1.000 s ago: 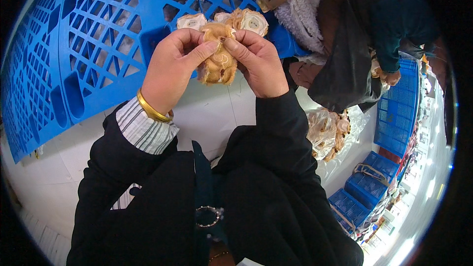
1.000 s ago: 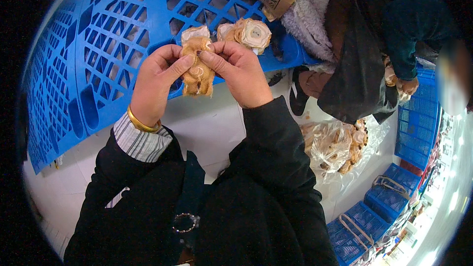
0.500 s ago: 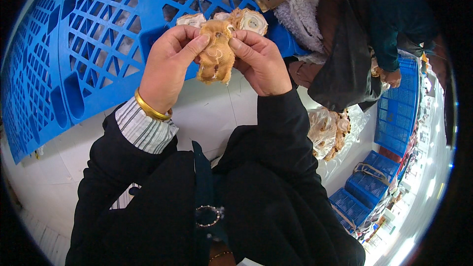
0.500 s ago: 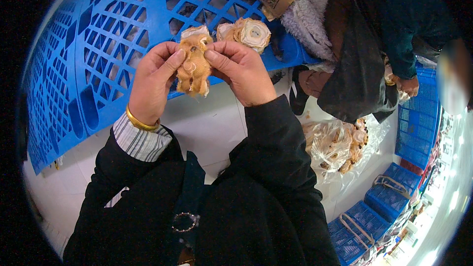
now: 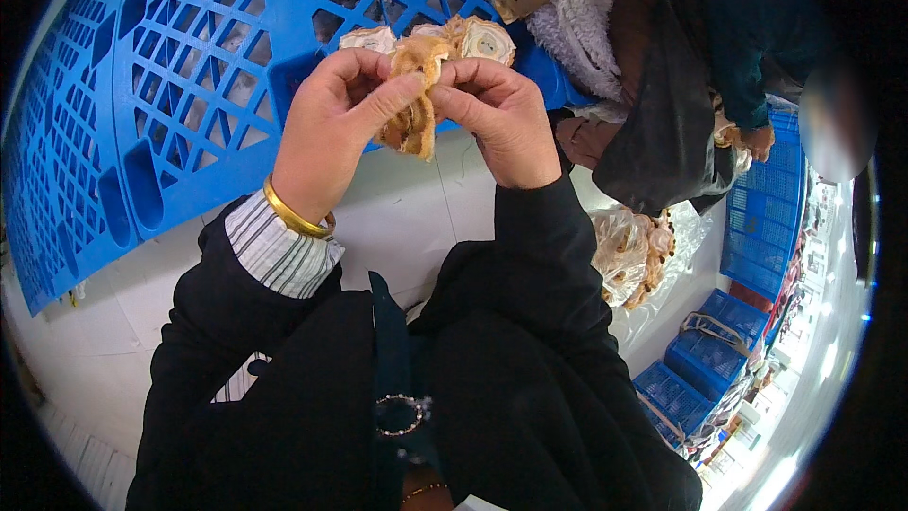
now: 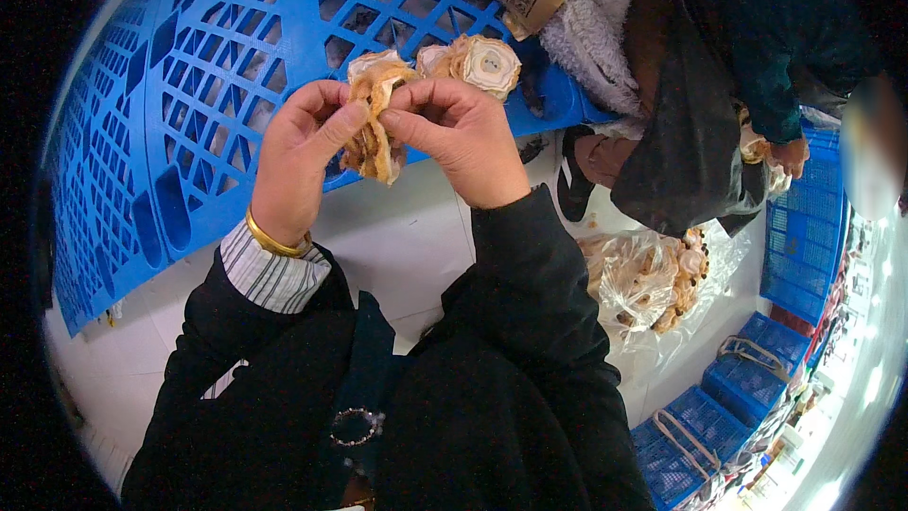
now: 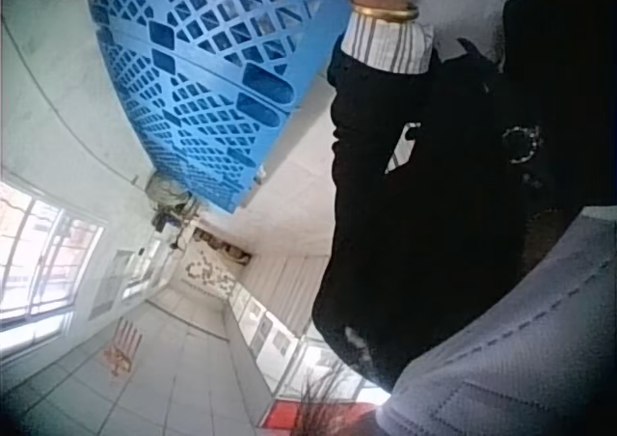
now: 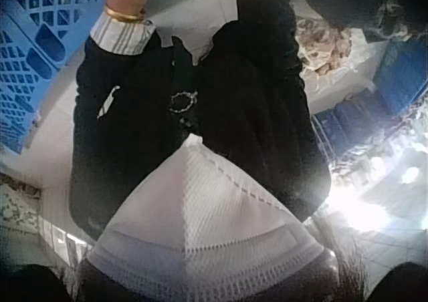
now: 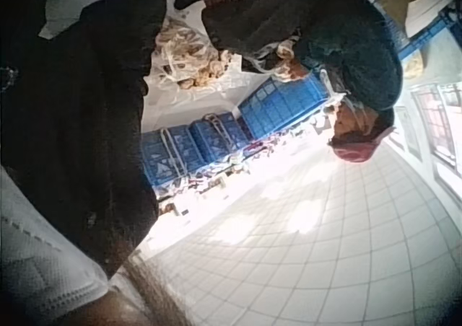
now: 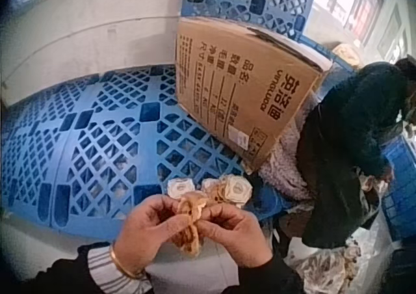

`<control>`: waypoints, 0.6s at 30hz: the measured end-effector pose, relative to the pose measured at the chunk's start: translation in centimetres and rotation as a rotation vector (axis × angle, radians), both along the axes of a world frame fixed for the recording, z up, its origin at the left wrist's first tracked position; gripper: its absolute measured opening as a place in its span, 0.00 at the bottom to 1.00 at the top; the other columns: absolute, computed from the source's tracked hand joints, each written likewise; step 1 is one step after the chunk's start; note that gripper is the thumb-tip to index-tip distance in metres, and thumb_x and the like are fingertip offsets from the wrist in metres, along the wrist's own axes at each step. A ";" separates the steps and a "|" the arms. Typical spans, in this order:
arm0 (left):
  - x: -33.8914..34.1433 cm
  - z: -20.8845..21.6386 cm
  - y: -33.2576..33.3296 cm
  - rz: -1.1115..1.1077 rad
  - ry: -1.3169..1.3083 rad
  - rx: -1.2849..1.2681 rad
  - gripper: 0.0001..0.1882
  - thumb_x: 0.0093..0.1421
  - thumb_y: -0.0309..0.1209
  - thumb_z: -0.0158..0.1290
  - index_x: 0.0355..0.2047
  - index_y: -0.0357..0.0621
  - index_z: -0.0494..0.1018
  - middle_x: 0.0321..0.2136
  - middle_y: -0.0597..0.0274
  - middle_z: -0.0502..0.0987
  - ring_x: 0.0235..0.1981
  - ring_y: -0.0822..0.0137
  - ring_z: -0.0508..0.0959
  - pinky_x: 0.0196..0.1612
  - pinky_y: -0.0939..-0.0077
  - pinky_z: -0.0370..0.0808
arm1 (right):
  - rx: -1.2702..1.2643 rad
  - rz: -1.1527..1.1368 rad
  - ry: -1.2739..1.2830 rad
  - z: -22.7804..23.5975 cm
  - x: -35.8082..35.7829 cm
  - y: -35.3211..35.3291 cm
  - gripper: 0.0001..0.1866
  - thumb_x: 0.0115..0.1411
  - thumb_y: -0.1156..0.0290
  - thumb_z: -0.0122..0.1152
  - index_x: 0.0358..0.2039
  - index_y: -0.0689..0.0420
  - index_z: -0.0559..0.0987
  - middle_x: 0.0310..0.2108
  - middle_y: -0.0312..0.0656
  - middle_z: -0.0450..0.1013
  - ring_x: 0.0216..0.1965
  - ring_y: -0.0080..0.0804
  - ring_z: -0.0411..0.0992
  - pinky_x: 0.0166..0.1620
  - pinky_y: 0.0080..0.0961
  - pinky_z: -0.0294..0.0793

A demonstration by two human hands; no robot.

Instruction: The person sits on the floor and peels the outer layers off several dried mushrooms by hand, placing the peeled pieces into a plastic bag. Another person works nearby doing the same task.

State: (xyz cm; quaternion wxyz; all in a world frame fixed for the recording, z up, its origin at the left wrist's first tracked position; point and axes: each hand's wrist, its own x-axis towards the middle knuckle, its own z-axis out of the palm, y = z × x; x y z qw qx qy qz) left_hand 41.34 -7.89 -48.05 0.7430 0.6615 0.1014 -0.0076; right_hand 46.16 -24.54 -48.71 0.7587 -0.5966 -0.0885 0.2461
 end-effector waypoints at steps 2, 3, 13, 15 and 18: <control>0.0 -0.2 0.1 -0.015 -0.011 0.012 0.11 0.58 0.32 0.55 0.35 0.37 0.70 0.28 0.66 0.72 0.30 0.78 0.72 0.33 0.86 0.71 | -0.025 -0.004 -0.022 0.3 -0.1 0.1 0.08 0.53 0.75 0.62 0.34 0.63 0.76 0.29 0.35 0.72 0.30 0.19 0.70 0.34 0.14 0.70; 0.0 -0.2 0.1 -0.033 -0.011 0.011 0.11 0.58 0.32 0.54 0.35 0.37 0.70 0.27 0.66 0.72 0.30 0.78 0.72 0.33 0.86 0.70 | -0.030 -0.013 -0.023 0.4 -0.2 0.1 0.08 0.54 0.75 0.62 0.33 0.63 0.76 0.29 0.35 0.72 0.29 0.19 0.70 0.34 0.14 0.70; 0.1 -0.9 0.5 -0.069 0.088 -0.237 0.07 0.62 0.29 0.48 0.36 0.37 0.68 0.28 0.66 0.71 0.28 0.80 0.70 0.32 0.88 0.69 | 0.036 0.056 0.036 0.5 0.0 -0.2 0.08 0.54 0.73 0.60 0.32 0.63 0.76 0.29 0.34 0.72 0.30 0.19 0.71 0.36 0.15 0.71; 0.2 -0.9 0.3 -0.037 0.095 -0.253 0.07 0.62 0.28 0.48 0.36 0.38 0.67 0.29 0.66 0.70 0.29 0.79 0.70 0.33 0.88 0.69 | 0.062 0.074 0.075 0.5 0.0 -0.2 0.08 0.54 0.73 0.60 0.32 0.63 0.76 0.29 0.35 0.73 0.30 0.20 0.71 0.37 0.16 0.71; 0.2 -0.7 0.1 0.007 0.038 -0.247 0.06 0.61 0.27 0.49 0.36 0.38 0.66 0.30 0.66 0.70 0.30 0.79 0.70 0.34 0.87 0.70 | 0.094 0.073 0.113 0.4 0.1 -0.3 0.08 0.54 0.73 0.60 0.33 0.63 0.76 0.29 0.35 0.73 0.30 0.20 0.71 0.37 0.16 0.71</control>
